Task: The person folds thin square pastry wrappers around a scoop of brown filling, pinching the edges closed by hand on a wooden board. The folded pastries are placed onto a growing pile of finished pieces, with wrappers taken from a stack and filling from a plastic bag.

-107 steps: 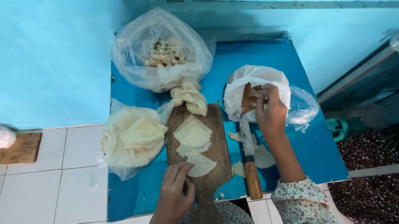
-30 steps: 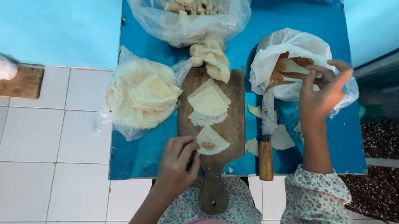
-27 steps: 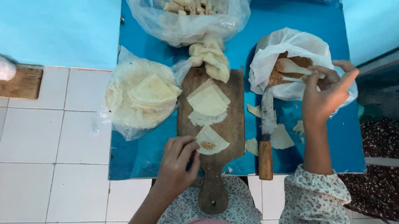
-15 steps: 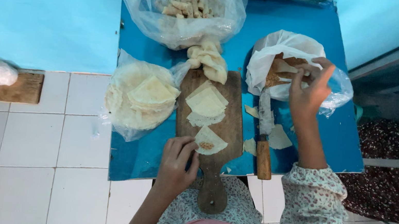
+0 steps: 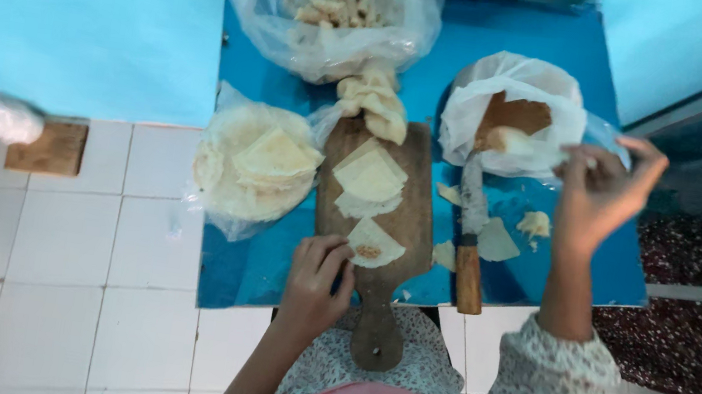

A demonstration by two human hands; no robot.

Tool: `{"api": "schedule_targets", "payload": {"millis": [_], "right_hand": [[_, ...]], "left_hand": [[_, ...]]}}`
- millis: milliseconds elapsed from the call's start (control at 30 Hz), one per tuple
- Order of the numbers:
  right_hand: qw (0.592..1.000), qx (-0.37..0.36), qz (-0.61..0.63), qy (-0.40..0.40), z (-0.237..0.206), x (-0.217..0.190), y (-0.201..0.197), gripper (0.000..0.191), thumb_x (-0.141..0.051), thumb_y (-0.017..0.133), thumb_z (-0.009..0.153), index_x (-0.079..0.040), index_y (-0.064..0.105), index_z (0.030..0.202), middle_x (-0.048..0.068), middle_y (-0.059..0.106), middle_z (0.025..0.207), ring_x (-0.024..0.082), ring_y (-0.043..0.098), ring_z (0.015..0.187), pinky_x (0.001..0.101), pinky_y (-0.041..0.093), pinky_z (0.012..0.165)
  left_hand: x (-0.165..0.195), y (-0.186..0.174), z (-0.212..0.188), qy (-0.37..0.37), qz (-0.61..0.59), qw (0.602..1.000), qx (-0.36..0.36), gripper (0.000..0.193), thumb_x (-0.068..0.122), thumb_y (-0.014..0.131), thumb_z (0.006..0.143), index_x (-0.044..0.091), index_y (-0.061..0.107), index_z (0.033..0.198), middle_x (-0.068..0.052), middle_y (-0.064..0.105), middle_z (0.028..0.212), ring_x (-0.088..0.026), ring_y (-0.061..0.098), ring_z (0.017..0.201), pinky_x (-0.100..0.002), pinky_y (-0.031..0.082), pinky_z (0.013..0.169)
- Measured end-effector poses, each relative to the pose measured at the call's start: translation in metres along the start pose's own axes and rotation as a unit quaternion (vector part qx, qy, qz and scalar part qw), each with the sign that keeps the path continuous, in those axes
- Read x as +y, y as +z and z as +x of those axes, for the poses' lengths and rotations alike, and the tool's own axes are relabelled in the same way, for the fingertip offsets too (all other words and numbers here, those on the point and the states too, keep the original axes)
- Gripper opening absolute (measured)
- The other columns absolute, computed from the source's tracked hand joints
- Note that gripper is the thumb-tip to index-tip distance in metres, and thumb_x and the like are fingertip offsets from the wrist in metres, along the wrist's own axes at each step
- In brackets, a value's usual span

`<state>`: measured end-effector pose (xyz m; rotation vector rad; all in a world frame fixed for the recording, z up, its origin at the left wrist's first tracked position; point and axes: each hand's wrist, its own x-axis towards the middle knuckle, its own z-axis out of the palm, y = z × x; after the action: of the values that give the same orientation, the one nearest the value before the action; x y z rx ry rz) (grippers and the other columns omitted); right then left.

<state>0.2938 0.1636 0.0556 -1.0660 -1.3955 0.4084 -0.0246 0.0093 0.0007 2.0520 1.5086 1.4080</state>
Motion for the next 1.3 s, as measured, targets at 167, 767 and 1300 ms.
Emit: {"api": "schedule_targets", "payload": {"millis": [167,767,1300], "right_hand": [[0.992,-0.036,0.054,0.112,-0.078,-0.025,0.011,0.042,0.018,0.058,0.105,-0.005,0.038,0.134,0.020,0.072,0.101,0.020,0.070,0.084,0.0298,0.057,0.072],[0.974,-0.184,0.063,-0.118,-0.165,-0.033,0.052,0.039,0.020,0.051,0.098,-0.003,0.034,0.125,0.024,0.071,0.105,0.027,0.075,0.096,0.0343,0.062,0.082],[0.966,-0.201,0.013,-0.160,-0.160,-0.032,0.041,0.041,0.019,0.055,0.094,-0.008,0.040,0.121,0.023,0.074,0.104,0.035,0.076,0.096,0.0401,0.062,0.081]], "left_hand": [[-0.007,-0.002,-0.005,0.001,0.003,1.000,-0.004,0.023,-0.004,0.073,0.083,0.000,0.065,0.104,-0.015,0.062,0.111,-0.036,0.060,0.103,-0.047,0.048,0.088],[-0.007,0.002,-0.004,-0.003,0.001,1.000,0.000,0.024,-0.005,0.073,0.082,0.001,0.064,0.103,-0.014,0.062,0.111,-0.036,0.061,0.103,-0.046,0.049,0.089],[-0.007,0.002,-0.007,-0.012,0.005,1.000,-0.010,0.033,-0.003,0.075,0.082,0.000,0.063,0.112,-0.015,0.062,0.113,-0.035,0.061,0.103,-0.045,0.048,0.087]]}}
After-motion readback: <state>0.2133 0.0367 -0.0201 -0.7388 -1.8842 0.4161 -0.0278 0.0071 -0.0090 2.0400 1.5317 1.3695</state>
